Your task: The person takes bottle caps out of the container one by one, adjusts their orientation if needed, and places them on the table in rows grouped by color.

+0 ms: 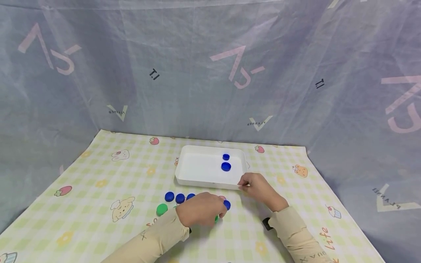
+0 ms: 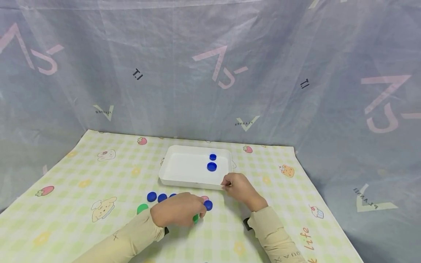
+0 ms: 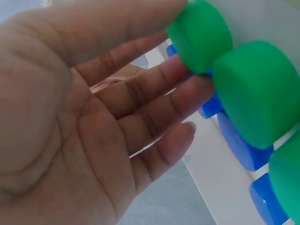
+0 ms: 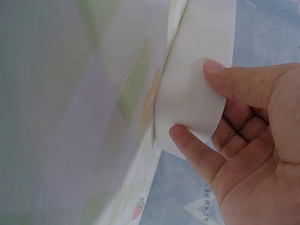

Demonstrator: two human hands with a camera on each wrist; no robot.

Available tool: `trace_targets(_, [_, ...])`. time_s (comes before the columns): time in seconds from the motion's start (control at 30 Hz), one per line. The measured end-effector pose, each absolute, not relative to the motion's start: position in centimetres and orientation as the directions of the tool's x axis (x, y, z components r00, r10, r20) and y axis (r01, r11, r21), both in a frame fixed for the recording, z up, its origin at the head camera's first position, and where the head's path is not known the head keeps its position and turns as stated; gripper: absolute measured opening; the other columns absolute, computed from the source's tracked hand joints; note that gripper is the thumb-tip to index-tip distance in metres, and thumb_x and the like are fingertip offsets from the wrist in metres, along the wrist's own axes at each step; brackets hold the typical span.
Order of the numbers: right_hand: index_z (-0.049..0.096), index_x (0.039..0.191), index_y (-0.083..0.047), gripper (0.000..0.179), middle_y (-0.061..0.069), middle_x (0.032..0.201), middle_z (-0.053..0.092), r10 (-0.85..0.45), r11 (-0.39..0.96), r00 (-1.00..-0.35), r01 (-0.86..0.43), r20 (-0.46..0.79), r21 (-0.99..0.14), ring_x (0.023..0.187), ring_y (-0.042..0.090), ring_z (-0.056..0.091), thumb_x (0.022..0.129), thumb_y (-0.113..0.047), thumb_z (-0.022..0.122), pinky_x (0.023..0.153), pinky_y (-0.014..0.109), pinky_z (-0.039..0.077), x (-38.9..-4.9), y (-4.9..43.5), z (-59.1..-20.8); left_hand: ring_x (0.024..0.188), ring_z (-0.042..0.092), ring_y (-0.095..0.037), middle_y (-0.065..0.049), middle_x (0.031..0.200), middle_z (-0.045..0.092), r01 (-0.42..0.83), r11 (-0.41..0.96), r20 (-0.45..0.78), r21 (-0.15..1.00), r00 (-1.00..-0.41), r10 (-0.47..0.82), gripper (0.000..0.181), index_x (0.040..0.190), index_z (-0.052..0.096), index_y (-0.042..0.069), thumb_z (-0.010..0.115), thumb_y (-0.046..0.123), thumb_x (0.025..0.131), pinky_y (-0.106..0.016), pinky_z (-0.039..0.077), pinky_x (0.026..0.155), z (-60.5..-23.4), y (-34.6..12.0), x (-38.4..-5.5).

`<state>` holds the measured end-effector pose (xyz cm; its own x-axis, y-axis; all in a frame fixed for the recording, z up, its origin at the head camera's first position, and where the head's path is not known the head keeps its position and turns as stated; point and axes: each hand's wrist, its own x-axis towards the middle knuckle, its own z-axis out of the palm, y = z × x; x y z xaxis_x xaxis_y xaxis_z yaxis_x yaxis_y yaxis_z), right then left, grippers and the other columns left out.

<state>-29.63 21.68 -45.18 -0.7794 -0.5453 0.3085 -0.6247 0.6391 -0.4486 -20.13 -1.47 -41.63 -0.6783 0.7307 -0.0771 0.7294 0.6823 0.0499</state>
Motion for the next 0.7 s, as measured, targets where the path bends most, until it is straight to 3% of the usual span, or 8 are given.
trace_targets(0.4, [0.073,0.078,-0.014,0.016,-0.006,0.078,0.069,-0.533,0.645,-0.783,-0.621,0.319,-0.445,0.072,0.006,0.064,0.083,0.002,0.076,0.065,0.024,0.053,-29.5,22.1,-45.1,0.077,0.054,0.001,0.013,0.095,0.063,0.769,0.634,-0.05,0.081,-0.632,0.774,0.026,0.1,0.075,0.024,0.079,0.012,0.078,-0.016,0.045,0.072,-39.6,-1.6,-20.2])
trace_targets(0.57, [0.073,0.078,-0.011,0.014,-0.005,0.078,0.069,-0.547,0.63,-0.771,-0.635,0.325,-0.446,0.071,0.006,0.064,0.083,0.003,0.075,0.065,0.023,0.053,-29.6,21.9,-45.1,0.078,0.053,-0.003,0.011,0.093,0.06,0.777,0.619,0.047,0.118,-0.627,0.778,0.022,0.104,0.074,0.021,0.08,0.024,0.083,-0.02,0.047,0.075,-37.1,-2.6,-20.2])
trace_targets(0.7, [0.073,0.078,-0.01,0.014,-0.004,0.078,0.069,-0.564,0.625,-0.76,-0.648,0.323,-0.435,0.072,0.006,0.064,0.083,0.003,0.075,0.066,0.023,0.054,-29.6,21.7,-45.1,0.087,0.058,-0.008,0.007,0.099,0.062,0.803,0.587,0.175,0.106,-0.596,0.784,0.021,0.106,0.073,0.018,0.076,0.028,0.088,-0.027,0.05,0.084,-35.2,-3.7,-20.3])
